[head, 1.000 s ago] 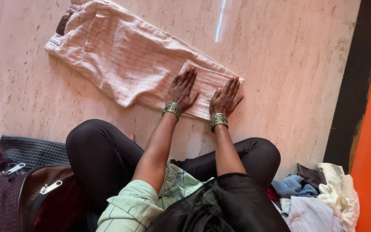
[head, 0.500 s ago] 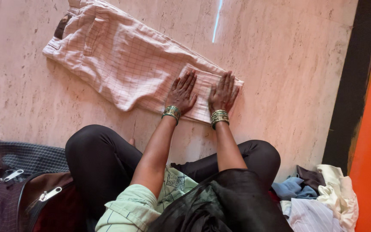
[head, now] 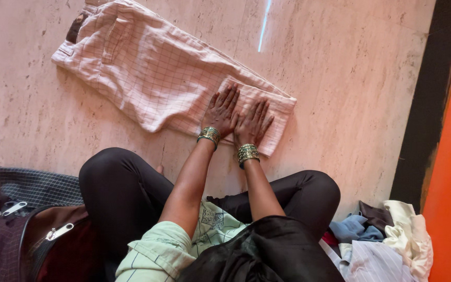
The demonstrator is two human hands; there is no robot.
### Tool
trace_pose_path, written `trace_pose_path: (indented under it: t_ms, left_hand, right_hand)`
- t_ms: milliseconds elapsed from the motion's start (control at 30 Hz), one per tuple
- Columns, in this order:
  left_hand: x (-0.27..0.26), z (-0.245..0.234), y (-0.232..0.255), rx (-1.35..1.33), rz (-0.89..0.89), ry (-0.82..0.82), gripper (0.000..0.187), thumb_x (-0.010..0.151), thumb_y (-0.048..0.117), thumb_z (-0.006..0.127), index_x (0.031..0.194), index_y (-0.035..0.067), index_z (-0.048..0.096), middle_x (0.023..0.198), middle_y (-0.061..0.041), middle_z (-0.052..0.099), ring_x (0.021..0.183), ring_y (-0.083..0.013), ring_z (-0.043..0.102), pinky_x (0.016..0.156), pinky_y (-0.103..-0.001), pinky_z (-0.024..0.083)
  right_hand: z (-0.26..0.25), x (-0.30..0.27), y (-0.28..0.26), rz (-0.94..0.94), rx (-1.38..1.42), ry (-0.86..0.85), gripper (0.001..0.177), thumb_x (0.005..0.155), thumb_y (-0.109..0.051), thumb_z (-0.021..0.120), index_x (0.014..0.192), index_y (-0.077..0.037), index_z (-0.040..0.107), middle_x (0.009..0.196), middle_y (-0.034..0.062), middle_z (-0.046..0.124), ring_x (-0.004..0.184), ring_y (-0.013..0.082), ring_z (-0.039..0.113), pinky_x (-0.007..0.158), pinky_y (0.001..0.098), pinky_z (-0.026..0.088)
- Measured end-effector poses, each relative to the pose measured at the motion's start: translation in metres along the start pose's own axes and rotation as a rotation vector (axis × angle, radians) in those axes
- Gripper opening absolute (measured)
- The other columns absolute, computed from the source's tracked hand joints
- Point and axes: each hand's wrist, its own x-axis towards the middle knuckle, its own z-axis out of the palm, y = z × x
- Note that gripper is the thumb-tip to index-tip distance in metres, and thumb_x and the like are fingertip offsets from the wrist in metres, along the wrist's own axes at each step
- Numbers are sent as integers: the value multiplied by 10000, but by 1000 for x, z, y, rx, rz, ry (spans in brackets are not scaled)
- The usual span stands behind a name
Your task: The person folds a pair of pants on the floor and places them into an open suitcase.
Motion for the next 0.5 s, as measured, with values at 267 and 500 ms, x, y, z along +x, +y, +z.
trace_pose_path:
  t_ms: [267, 500]
  left_hand:
    - [2, -26, 8, 170, -50, -40, 810, 979, 513, 427, 1641, 128, 165, 1724, 4, 79, 1582, -153, 59, 1255, -512, -7]
    - [-10, -28, 4, -35, -166, 24, 888, 949, 549, 469, 1611, 33, 182, 1700, -68, 101, 1566, -222, 94, 1266, -472, 73]
  right_hand:
    - [-28, 22, 38, 113, 43, -87, 754, 1085, -582, 232, 1678, -138, 92, 1757, 14, 31, 1625, 219, 40, 1299, 544, 31]
    - [-43, 11, 59, 130, 125, 98, 924, 1012, -657, 479, 1635, -39, 192, 1701, 163, 228, 1534, 307, 284, 1232, 521, 242]
